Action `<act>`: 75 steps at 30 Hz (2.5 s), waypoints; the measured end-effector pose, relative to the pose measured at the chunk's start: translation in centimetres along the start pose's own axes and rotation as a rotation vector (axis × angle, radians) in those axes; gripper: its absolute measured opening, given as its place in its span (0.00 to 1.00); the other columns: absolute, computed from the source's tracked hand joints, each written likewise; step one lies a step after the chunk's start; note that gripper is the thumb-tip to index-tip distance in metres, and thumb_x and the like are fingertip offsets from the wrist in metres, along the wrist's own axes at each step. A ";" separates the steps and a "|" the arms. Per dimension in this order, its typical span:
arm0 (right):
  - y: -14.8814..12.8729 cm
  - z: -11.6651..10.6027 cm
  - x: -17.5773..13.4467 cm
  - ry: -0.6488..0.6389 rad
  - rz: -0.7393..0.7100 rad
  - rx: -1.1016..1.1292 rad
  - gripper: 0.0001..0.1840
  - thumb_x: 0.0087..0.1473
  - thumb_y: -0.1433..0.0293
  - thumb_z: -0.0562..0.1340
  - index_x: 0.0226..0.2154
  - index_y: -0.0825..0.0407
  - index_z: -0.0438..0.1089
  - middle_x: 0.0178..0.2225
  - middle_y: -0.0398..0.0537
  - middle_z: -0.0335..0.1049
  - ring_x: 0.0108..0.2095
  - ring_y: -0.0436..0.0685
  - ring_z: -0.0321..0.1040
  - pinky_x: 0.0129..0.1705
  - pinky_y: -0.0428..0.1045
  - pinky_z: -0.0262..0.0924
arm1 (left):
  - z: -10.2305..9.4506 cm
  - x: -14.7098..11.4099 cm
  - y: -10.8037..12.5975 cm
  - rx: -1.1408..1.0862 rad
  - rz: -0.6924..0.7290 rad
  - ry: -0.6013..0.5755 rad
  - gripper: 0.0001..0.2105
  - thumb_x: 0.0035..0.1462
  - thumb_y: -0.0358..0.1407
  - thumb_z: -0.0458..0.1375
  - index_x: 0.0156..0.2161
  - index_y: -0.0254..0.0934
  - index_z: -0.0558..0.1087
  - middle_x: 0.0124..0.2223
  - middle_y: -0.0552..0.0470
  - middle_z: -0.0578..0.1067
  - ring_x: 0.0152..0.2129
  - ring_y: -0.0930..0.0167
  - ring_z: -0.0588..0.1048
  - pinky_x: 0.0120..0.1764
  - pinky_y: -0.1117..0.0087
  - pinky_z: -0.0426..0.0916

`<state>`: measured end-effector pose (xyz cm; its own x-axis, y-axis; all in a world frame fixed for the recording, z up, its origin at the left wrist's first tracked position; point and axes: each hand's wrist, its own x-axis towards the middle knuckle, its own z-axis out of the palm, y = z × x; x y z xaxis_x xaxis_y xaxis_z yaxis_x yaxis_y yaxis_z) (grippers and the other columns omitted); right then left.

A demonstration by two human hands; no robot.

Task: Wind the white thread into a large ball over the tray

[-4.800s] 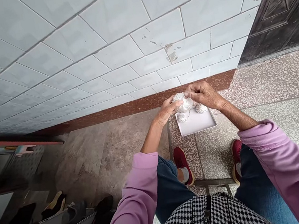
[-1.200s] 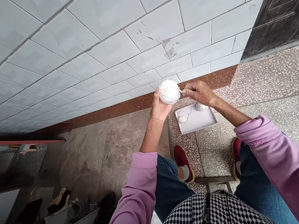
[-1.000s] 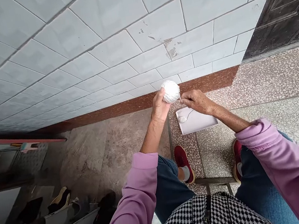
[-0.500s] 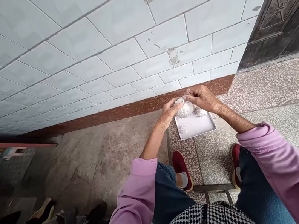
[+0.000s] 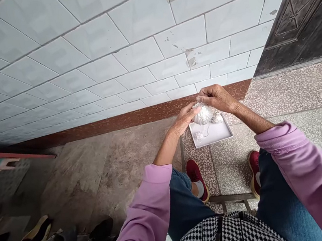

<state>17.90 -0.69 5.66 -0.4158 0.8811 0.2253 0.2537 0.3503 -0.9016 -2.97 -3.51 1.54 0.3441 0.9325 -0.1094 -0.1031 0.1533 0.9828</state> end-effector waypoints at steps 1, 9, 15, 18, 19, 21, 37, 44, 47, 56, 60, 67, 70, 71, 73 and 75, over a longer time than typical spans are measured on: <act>0.0 0.1 0.1 -0.002 0.002 -0.002 0.30 0.63 0.46 0.72 0.23 0.49 0.67 0.21 0.39 0.57 0.25 0.49 0.50 0.28 0.52 0.45 | -0.1 -0.1 0.0 0.009 -0.007 -0.023 0.27 0.56 0.50 0.75 0.55 0.34 0.82 0.49 0.39 0.83 0.49 0.54 0.80 0.52 0.55 0.74; 0.3 0.2 1.2 -0.089 0.095 0.188 0.28 0.56 0.46 0.78 0.27 0.49 0.71 0.19 0.36 0.57 0.21 0.47 0.49 0.23 0.49 0.42 | -1.2 -1.1 0.9 -0.217 -0.044 -0.135 0.34 0.42 0.55 0.80 0.51 0.37 0.82 0.49 0.42 0.84 0.47 0.59 0.81 0.49 0.60 0.75; 0.7 1.2 2.0 -0.028 0.180 0.194 0.24 0.55 0.48 0.76 0.31 0.49 0.71 0.19 0.35 0.60 0.18 0.47 0.49 0.22 0.49 0.42 | -1.2 -1.0 1.2 -0.475 0.025 -0.042 0.33 0.44 0.56 0.78 0.51 0.38 0.81 0.58 0.40 0.83 0.64 0.50 0.76 0.61 0.52 0.75; 1.0 1.9 2.1 -0.045 0.163 0.037 0.19 0.60 0.55 0.71 0.28 0.49 0.70 0.20 0.38 0.62 0.21 0.49 0.53 0.25 0.50 0.47 | -1.6 -0.4 1.2 -0.647 0.048 0.127 0.28 0.49 0.52 0.76 0.51 0.40 0.80 0.60 0.42 0.82 0.68 0.51 0.72 0.61 0.52 0.75; 1.1 2.1 2.1 -0.059 0.143 -0.029 0.18 0.61 0.57 0.70 0.27 0.49 0.68 0.20 0.39 0.61 0.22 0.49 0.54 0.27 0.50 0.49 | -1.7 -0.2 1.2 -0.687 0.051 0.174 0.26 0.51 0.51 0.75 0.51 0.41 0.80 0.61 0.43 0.81 0.69 0.51 0.72 0.60 0.53 0.76; 1.0 2.5 2.1 -0.093 0.092 -0.140 0.20 0.63 0.59 0.67 0.23 0.48 0.65 0.20 0.40 0.59 0.24 0.50 0.54 0.30 0.52 0.51 | -2.1 0.2 1.3 -0.729 0.057 0.242 0.23 0.54 0.50 0.72 0.51 0.42 0.79 0.60 0.44 0.81 0.69 0.52 0.72 0.59 0.55 0.76; -1.1 0.1 0.1 -0.083 0.004 -0.074 0.32 0.62 0.40 0.68 0.23 0.49 0.67 0.21 0.41 0.60 0.25 0.50 0.53 0.28 0.51 0.49 | -1.8 2.0 -0.4 0.054 0.024 0.235 0.28 0.46 0.52 0.78 0.49 0.38 0.83 0.45 0.47 0.84 0.41 0.65 0.80 0.46 0.65 0.72; 0.6 -2.0 -1.3 -0.033 -0.005 -0.034 0.35 0.62 0.43 0.70 0.21 0.47 0.57 0.22 0.39 0.53 0.26 0.50 0.48 0.30 0.52 0.47 | 0.8 1.0 0.2 0.007 -0.131 -0.078 0.35 0.47 0.64 0.76 0.48 0.37 0.82 0.46 0.42 0.82 0.40 0.64 0.78 0.44 0.62 0.72; 1.5 -2.0 -1.6 -0.030 -0.022 -0.021 0.34 0.63 0.45 0.70 0.22 0.47 0.55 0.23 0.38 0.49 0.27 0.50 0.45 0.30 0.52 0.45 | 1.2 1.1 0.0 0.077 -0.149 -0.082 0.36 0.46 0.65 0.76 0.47 0.36 0.83 0.42 0.44 0.80 0.36 0.66 0.75 0.41 0.63 0.70; 3.2 -1.4 -1.0 -0.082 -0.031 0.053 0.35 0.63 0.42 0.70 0.22 0.47 0.58 0.24 0.39 0.53 0.27 0.51 0.49 0.30 0.53 0.47 | 1.1 1.2 -0.4 0.144 -0.226 -0.171 0.34 0.48 0.62 0.75 0.52 0.41 0.84 0.43 0.44 0.83 0.39 0.61 0.79 0.40 0.62 0.71; 4.2 -1.6 -0.5 -0.029 0.011 0.105 0.31 0.61 0.42 0.71 0.25 0.48 0.66 0.23 0.38 0.55 0.26 0.51 0.49 0.30 0.52 0.47 | 0.9 1.2 0.2 -0.009 -0.226 -0.163 0.35 0.42 0.58 0.78 0.51 0.38 0.83 0.48 0.40 0.84 0.48 0.56 0.81 0.45 0.61 0.73; 4.9 -0.7 0.1 0.015 0.025 0.048 0.25 0.63 0.48 0.66 0.24 0.48 0.67 0.20 0.41 0.64 0.23 0.51 0.55 0.30 0.52 0.51 | 0.6 1.7 1.2 -0.332 -0.042 0.093 0.40 0.39 0.60 0.77 0.53 0.38 0.78 0.58 0.38 0.82 0.62 0.50 0.77 0.55 0.56 0.76; 4.5 0.5 -0.2 -0.010 -0.002 -0.044 0.24 0.65 0.53 0.64 0.22 0.47 0.65 0.19 0.42 0.64 0.24 0.52 0.59 0.31 0.52 0.53 | 0.3 2.2 1.2 -0.348 0.024 0.210 0.39 0.40 0.61 0.76 0.52 0.38 0.78 0.60 0.38 0.81 0.65 0.51 0.75 0.56 0.57 0.76; 4.3 0.9 -0.3 -0.032 -0.006 -0.061 0.25 0.65 0.54 0.64 0.21 0.47 0.64 0.19 0.42 0.64 0.24 0.53 0.60 0.31 0.52 0.53 | 0.1 2.3 1.1 -0.334 0.041 0.238 0.38 0.42 0.61 0.75 0.52 0.38 0.77 0.60 0.38 0.81 0.65 0.52 0.75 0.56 0.58 0.75; 3.9 1.6 -0.5 -0.091 -0.009 -0.064 0.25 0.67 0.54 0.63 0.21 0.47 0.63 0.20 0.43 0.65 0.25 0.53 0.60 0.32 0.52 0.54 | -0.4 2.5 1.0 -0.302 0.076 0.301 0.35 0.44 0.60 0.74 0.51 0.39 0.77 0.59 0.40 0.81 0.64 0.53 0.75 0.54 0.60 0.75; 3.5 2.1 -0.7 -0.155 -0.014 -0.043 0.26 0.68 0.53 0.62 0.22 0.47 0.64 0.20 0.43 0.66 0.25 0.53 0.61 0.31 0.52 0.54 | -1.0 2.5 0.7 -0.249 0.105 0.371 0.31 0.46 0.58 0.75 0.49 0.40 0.77 0.55 0.44 0.82 0.60 0.57 0.78 0.51 0.63 0.75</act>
<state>17.25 -0.71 1.56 -0.5484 0.8176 0.1754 0.2823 0.3785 -0.8815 -3.12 -0.75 1.81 -0.0329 0.9943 -0.1015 -0.3560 0.0832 0.9308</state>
